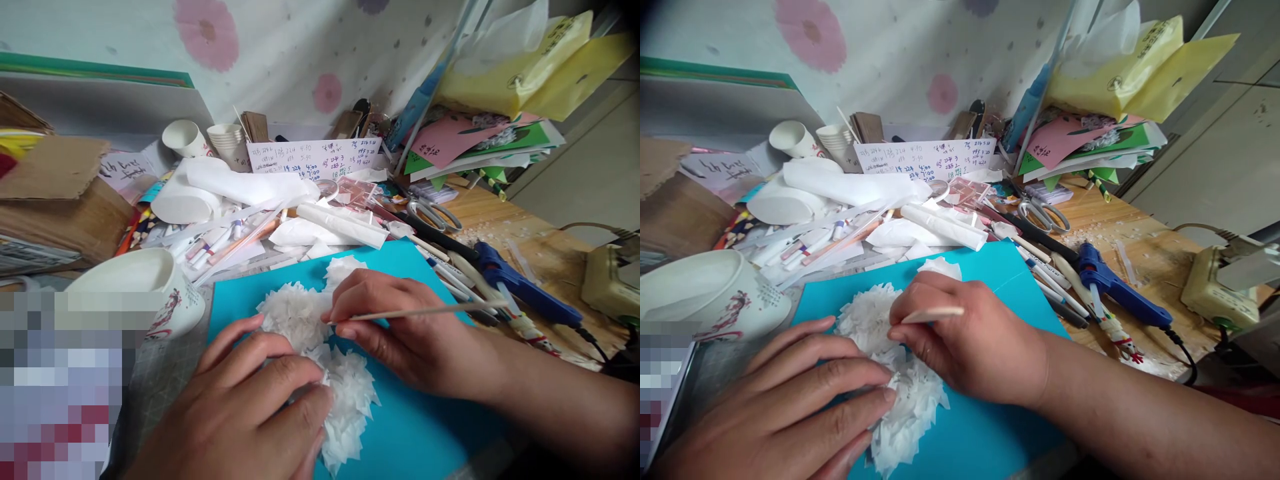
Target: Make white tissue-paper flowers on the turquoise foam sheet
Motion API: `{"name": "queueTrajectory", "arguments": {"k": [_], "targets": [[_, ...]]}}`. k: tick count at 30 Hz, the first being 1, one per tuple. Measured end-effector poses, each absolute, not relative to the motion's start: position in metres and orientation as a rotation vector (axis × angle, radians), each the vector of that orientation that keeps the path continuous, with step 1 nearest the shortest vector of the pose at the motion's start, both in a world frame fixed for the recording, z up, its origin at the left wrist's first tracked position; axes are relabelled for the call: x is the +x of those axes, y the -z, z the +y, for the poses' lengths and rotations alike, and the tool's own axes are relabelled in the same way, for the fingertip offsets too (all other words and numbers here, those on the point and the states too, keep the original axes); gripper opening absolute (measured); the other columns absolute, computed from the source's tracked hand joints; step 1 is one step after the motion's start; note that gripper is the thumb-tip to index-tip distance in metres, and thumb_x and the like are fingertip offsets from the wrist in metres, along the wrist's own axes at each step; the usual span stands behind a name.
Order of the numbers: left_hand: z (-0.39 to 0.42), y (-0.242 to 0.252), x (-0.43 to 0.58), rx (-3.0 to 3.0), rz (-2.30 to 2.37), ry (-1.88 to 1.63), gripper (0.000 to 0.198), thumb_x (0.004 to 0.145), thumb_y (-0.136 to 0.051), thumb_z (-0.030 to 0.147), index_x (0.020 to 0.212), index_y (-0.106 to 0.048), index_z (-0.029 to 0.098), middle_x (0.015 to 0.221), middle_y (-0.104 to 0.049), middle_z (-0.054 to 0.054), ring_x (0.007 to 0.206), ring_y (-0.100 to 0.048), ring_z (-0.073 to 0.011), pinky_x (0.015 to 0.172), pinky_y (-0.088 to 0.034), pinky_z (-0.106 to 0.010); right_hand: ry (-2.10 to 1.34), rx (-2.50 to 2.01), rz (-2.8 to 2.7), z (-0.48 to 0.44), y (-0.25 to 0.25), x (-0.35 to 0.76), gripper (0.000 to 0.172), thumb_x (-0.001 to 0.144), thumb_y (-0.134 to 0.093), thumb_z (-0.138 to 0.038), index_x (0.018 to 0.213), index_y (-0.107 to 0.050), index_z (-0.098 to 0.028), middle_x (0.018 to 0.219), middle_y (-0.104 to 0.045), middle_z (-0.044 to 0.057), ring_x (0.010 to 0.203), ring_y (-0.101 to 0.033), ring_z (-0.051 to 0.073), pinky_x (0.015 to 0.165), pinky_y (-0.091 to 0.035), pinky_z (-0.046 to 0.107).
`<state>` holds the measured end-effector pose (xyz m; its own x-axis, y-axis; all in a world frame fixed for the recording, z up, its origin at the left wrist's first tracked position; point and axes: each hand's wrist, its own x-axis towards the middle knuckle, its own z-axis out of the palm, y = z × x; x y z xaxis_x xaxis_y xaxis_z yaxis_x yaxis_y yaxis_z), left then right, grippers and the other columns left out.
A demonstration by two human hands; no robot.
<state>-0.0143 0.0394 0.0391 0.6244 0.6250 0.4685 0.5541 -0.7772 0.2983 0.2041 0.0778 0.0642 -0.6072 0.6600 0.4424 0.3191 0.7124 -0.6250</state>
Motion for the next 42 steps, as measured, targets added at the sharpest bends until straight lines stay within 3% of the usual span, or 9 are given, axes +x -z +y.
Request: {"name": "queueTrajectory", "arguments": {"k": [6,11,17,26,34,42], "targets": [[0.037,-0.045,-0.012,2.681,1.027,-0.920,0.021,0.084,-0.051,0.018,0.079,-0.067,0.030,0.084,-0.069,0.007,0.082,-0.058,-0.0163,0.096,-0.035,-0.036,-1.012,-0.736,-1.980,0.070,-0.073,0.208,0.010,0.093,-0.051,-0.014,0.087,-0.058,-0.017,0.086,-0.061,0.005,0.084,-0.061,0.015,0.075,-0.053,0.027],[0.036,-0.052,-0.013,2.613,1.122,-0.971,0.023,0.083,-0.051,0.018,0.085,-0.069,0.032,0.101,-0.067,0.004,0.094,-0.057,-0.0194,0.092,-0.039,-0.035,-1.143,-0.709,-2.055,0.064,-0.073,0.210,0.004,0.092,-0.053,-0.015,0.089,-0.055,-0.016,0.085,-0.060,0.004,0.078,-0.060,0.013,0.072,-0.052,0.026],[0.037,-0.045,-0.012,2.663,1.003,-1.094,0.022,0.083,-0.050,0.017,0.085,-0.067,0.030,0.083,-0.072,0.010,0.085,-0.062,-0.0151,0.101,-0.032,-0.033,-1.231,-0.798,-2.028,0.064,-0.079,0.211,0.007,0.092,-0.055,-0.020,0.086,-0.057,-0.016,0.084,-0.064,0.005,0.080,-0.063,0.015,0.073,-0.053,0.027],[0.040,-0.048,-0.008,2.697,0.974,-1.064,0.022,0.084,-0.046,0.014,0.077,-0.063,0.028,0.078,-0.071,0.010,0.076,-0.062,-0.0142,0.099,-0.033,-0.035,-1.055,-0.786,-2.032,0.065,-0.073,0.207,0.006,0.091,-0.056,-0.017,0.085,-0.058,-0.016,0.081,-0.063,0.004,0.077,-0.061,0.014,0.070,-0.051,0.025],[0.038,-0.044,-0.011,2.639,1.001,-1.043,0.021,0.081,-0.048,0.014,0.081,-0.064,0.027,0.084,-0.070,0.009,0.084,-0.062,-0.0127,0.104,-0.028,-0.030,-1.000,-0.890,-2.240,0.064,-0.067,0.198,0.013,0.093,-0.049,-0.021,0.083,-0.055,-0.015,0.080,-0.063,0.006,0.070,-0.058,0.014,0.064,-0.047,0.025],[0.038,-0.041,-0.019,2.605,1.017,-0.906,0.018,0.081,-0.053,0.015,0.088,-0.064,0.027,0.089,-0.068,0.008,0.094,-0.058,-0.0145,0.104,-0.026,-0.031,-1.058,-0.920,-2.204,0.063,-0.071,0.199,0.012,0.092,-0.053,-0.021,0.086,-0.059,-0.013,0.083,-0.064,0.007,0.075,-0.059,0.016,0.069,-0.047,0.026]]}}
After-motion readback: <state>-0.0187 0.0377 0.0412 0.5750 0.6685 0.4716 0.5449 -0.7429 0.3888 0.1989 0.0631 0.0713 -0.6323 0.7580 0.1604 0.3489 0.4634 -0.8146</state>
